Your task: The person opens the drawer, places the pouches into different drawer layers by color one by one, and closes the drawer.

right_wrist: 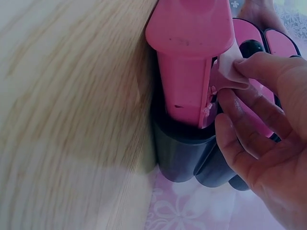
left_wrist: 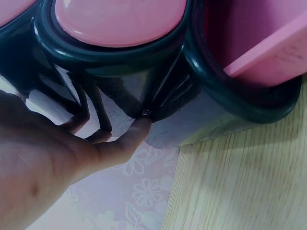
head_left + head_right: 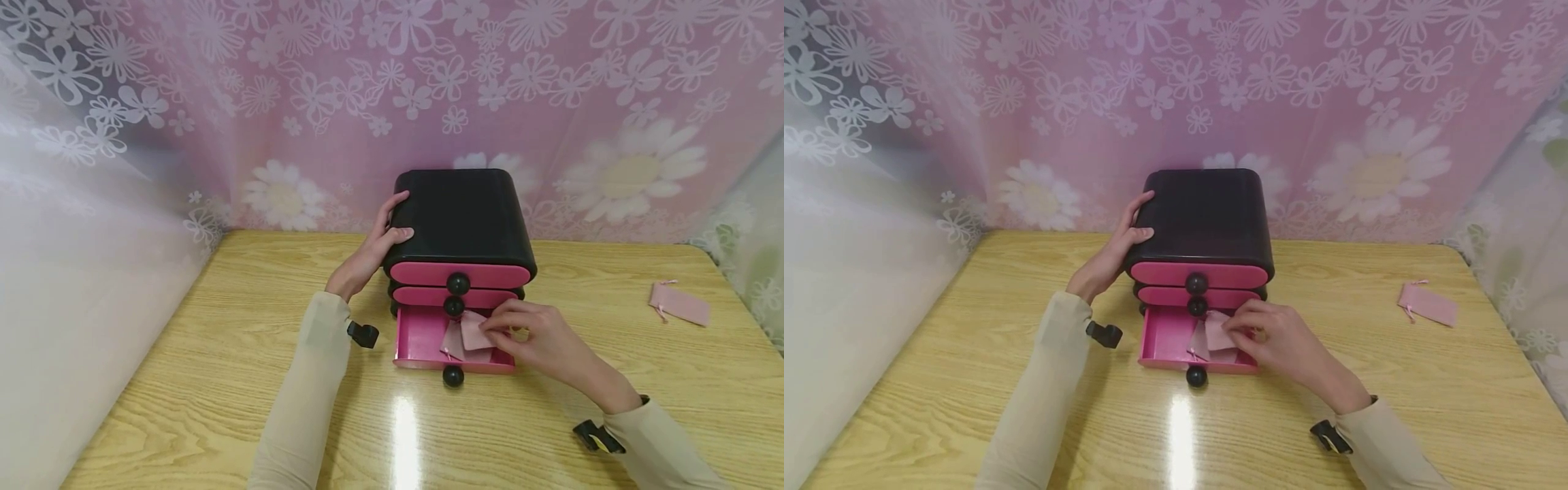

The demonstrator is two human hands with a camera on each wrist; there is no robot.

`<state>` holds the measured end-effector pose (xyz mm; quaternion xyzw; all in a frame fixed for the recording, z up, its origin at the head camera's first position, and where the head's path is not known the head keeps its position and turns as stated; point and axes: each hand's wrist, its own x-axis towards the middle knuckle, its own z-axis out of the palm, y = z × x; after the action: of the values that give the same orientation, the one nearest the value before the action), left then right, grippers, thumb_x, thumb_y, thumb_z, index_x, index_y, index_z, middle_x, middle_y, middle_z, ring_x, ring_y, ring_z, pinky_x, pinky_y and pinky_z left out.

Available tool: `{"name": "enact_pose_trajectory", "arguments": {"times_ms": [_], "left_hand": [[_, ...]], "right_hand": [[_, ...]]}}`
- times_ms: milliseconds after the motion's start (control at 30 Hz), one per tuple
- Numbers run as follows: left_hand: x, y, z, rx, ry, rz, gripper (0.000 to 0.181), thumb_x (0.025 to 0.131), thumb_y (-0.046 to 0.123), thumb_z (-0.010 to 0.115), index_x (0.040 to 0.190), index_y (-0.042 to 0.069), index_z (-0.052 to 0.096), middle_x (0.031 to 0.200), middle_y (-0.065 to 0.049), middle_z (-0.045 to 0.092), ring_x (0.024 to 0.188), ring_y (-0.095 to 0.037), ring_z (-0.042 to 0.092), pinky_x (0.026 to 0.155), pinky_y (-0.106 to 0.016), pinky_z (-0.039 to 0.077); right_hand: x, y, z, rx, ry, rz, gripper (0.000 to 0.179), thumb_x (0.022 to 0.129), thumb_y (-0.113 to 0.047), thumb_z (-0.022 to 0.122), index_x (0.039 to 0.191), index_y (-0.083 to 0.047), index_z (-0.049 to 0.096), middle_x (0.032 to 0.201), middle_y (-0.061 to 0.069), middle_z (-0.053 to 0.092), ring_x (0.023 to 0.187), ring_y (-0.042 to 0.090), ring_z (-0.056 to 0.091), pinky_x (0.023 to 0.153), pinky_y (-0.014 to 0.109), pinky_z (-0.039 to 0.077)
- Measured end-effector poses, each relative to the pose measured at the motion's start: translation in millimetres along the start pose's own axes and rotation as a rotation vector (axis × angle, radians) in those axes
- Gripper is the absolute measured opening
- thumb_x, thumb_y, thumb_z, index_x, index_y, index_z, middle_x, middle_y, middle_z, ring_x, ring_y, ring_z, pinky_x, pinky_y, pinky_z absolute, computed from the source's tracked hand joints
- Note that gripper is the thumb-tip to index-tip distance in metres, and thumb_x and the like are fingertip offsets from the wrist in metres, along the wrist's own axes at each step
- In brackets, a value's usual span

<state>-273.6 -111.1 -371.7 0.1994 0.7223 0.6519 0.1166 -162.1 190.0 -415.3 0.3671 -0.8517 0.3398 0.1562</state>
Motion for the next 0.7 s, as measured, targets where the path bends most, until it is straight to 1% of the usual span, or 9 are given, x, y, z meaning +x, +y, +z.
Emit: {"name": "enact_pose_trajectory", "arguments": {"times_ms": [133,333,433,700], "left_hand": [[-0.1,0.2,0.0,-0.003,0.002,0.003,0.067,0.096,0.039,0.052,0.154,0.054,0.023,0.169,0.01,0.013,0.152,-0.022,0.031,0.122,-0.053,0.032],[0.0,0.3,0.4,0.003,0.003,-0.001,0.067,0.096,0.038,0.052,0.155,0.052,0.023,0.169,0.009,0.013,0.152,-0.023,0.031,0.122,-0.053,0.032],[0.0,0.1,0.3,0.002,0.008,-0.006,0.067,0.096,0.039,0.052,0.154,0.053,0.024,0.168,0.009,0.014,0.151,-0.023,0.033,0.121,-0.052,0.033],[0.1,0.3,0.7,-0.004,0.01,-0.006,0.066,0.096,0.038,0.052,0.154,0.053,0.024,0.168,0.009,0.015,0.15,-0.024,0.034,0.12,-0.052,0.035]], "right_hand": [[0.9,-0.2,1.9,-0.006,-0.005,-0.006,0.031,0.071,0.005,0.087,0.092,-0.016,0.081,0.089,-0.007,0.071,0.075,0.003,0.06,0.063,0.015,0.05],[0.5,-0.7,5.9,-0.066,-0.004,-0.034,0.029,0.07,0.004,0.088,0.091,-0.015,0.081,0.089,-0.006,0.07,0.074,0.005,0.061,0.065,0.015,0.051],[0.7,-0.8,8.6,-0.088,0.0,-0.05,0.028,0.069,0.003,0.088,0.09,-0.014,0.081,0.09,-0.005,0.07,0.075,0.006,0.063,0.067,0.015,0.052],[2.4,-0.8,14.2,-0.105,0.005,-0.084,0.026,0.069,0.001,0.089,0.089,-0.014,0.081,0.091,-0.004,0.072,0.077,0.008,0.066,0.069,0.013,0.052]]}}
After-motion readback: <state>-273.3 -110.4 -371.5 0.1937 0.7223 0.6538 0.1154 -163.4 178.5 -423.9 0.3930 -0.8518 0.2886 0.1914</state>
